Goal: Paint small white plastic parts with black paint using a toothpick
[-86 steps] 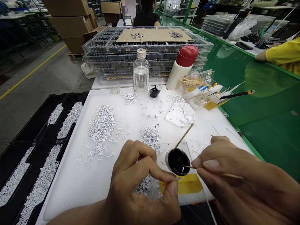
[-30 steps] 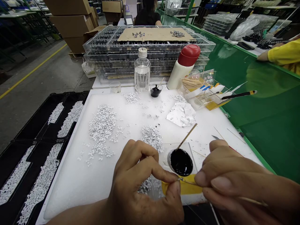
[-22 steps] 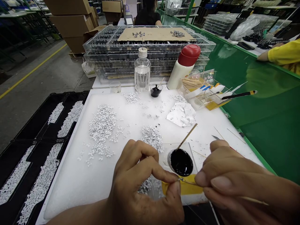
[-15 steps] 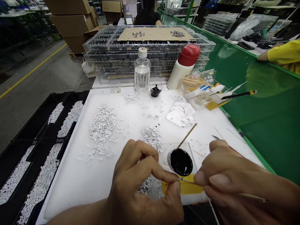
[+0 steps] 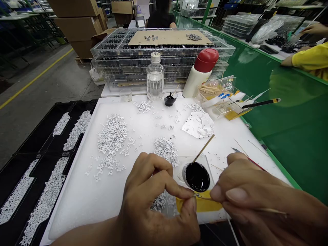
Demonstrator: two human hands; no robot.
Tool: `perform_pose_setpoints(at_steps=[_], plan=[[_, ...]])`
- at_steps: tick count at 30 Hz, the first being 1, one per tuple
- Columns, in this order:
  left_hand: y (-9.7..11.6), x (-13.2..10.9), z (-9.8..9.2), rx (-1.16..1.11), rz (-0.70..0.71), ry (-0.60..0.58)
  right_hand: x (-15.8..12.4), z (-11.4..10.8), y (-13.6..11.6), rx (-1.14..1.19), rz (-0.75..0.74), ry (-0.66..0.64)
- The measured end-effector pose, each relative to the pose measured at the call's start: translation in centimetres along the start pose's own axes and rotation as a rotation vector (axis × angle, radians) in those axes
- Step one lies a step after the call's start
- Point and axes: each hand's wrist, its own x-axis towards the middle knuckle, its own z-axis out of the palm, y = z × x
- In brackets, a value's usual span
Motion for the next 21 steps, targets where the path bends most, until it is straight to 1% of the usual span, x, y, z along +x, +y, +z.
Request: perform_pose_setpoints(at_steps=[5, 9, 14, 18, 21], plan=[[-0.1, 0.1, 0.0, -0.001, 0.005, -0.007, -0.2, 0.5, 0.1, 0.061, -0.018, 0.033], [0.1, 0.0, 0.0, 0.000, 0.005, -0.004, 0.0, 0.8, 0.0, 0.020, 0.011, 0.055], [0.2, -0.1, 0.3, 0.004, 0.016, 0.000, 0.6, 0.5, -0.2, -0.012, 0.012, 0.036], [-0.1, 0.0, 0.4, 0.011, 0.013, 0.009, 0.9, 0.3, -0.2, 0.007, -0.003, 0.034], [-0.2, 0.1, 0.3, 0.011, 0.018, 0.011, 0.9, 0.1, -0.1, 0.015, -0.011, 0.004]])
